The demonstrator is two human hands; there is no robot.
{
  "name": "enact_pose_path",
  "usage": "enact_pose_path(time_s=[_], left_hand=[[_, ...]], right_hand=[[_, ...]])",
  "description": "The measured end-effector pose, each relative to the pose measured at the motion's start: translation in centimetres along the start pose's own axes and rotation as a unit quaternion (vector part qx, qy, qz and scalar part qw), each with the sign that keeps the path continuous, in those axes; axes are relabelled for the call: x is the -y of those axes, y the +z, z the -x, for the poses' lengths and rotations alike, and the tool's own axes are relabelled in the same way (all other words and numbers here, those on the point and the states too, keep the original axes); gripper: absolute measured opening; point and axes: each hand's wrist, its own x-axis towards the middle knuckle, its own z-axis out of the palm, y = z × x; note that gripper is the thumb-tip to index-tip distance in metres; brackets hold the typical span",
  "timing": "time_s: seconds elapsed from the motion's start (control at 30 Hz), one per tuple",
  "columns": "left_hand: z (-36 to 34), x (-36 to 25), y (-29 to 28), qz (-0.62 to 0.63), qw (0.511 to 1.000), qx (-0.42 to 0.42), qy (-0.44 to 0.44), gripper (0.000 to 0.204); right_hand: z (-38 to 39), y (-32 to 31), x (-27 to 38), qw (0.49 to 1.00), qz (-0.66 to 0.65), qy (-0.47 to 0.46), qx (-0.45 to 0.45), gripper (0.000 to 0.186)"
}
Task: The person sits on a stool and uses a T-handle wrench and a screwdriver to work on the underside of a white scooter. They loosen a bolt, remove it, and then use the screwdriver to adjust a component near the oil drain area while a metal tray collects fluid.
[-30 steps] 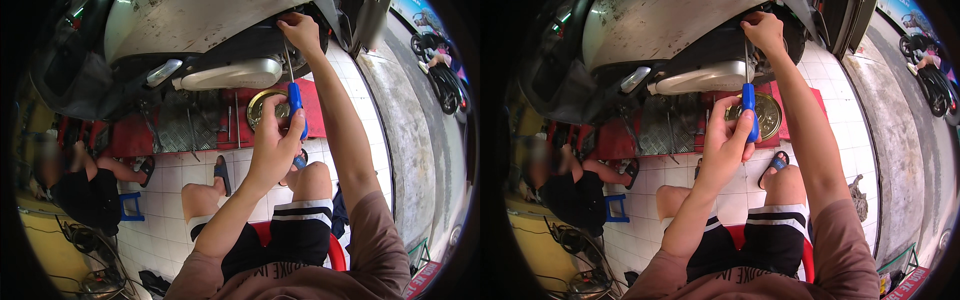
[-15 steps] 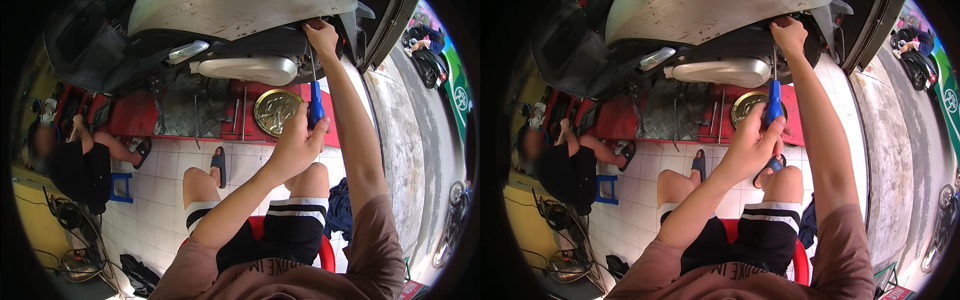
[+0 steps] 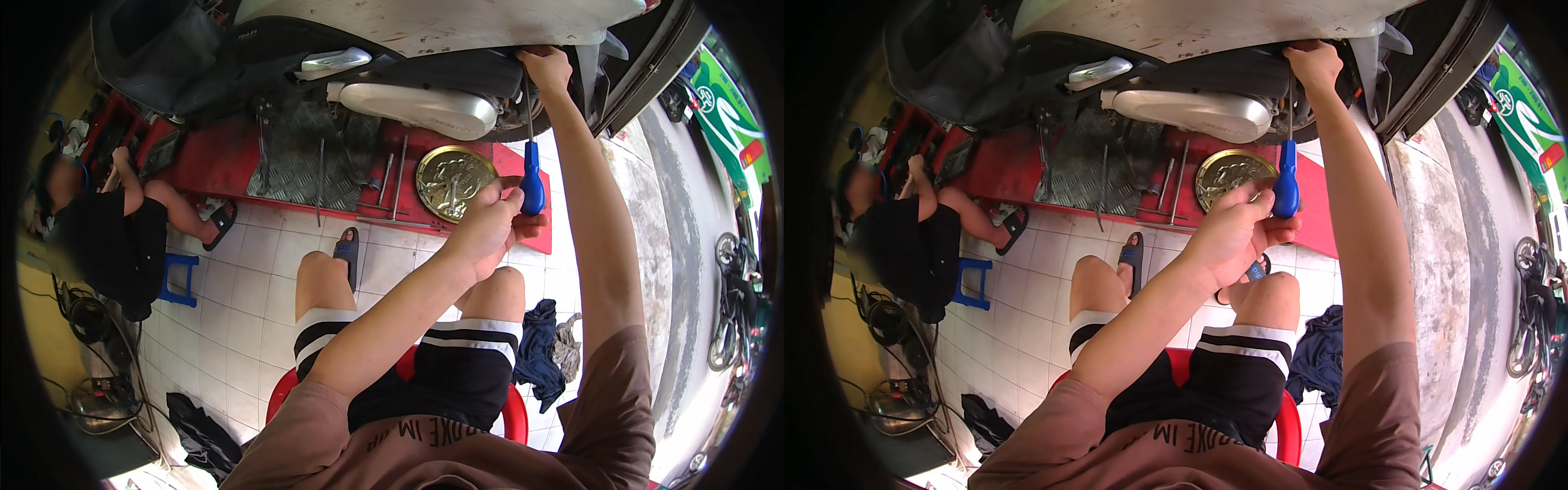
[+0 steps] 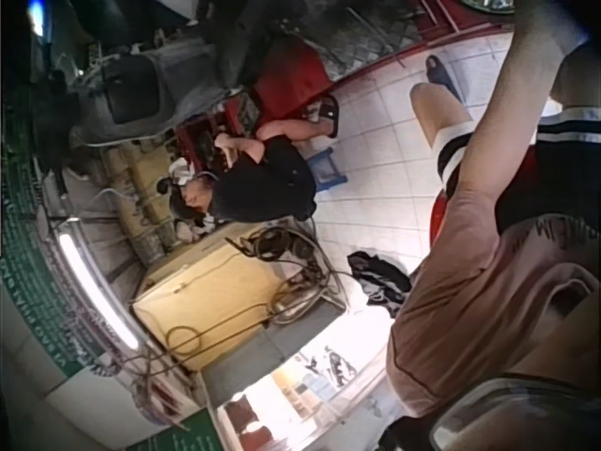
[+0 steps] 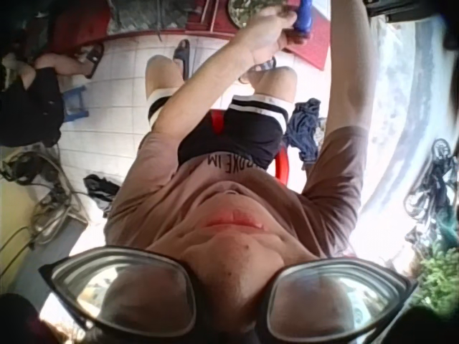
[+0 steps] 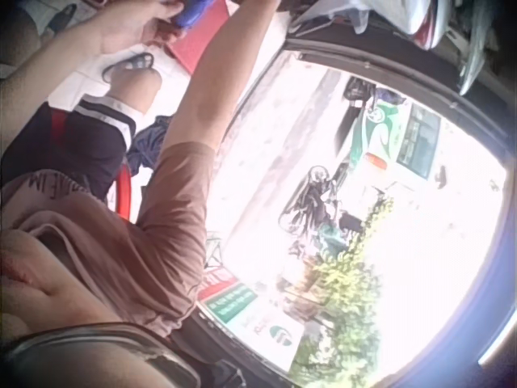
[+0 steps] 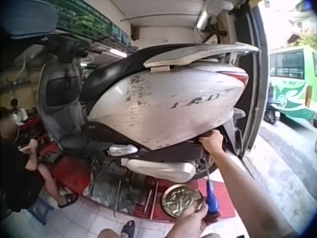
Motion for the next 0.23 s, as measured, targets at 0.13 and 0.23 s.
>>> enact_pose_path(time_s=[0.13, 0.23], left_hand=[[-0.6, -0.4, -0.6, -0.017, 0.999, 0.037, -0.011, 0.019], [-0.7, -1.1, -0.3, -0.063, 0.996, 0.056, -0.011, 0.03]], right_hand=[[-1.6, 0.0, -1.5, 1.0, -0.008, 0.002, 0.013, 0.027], [-2.3, 0.2, -1.7, 1.0, 0.013, -0.021, 0.017, 0.025]])
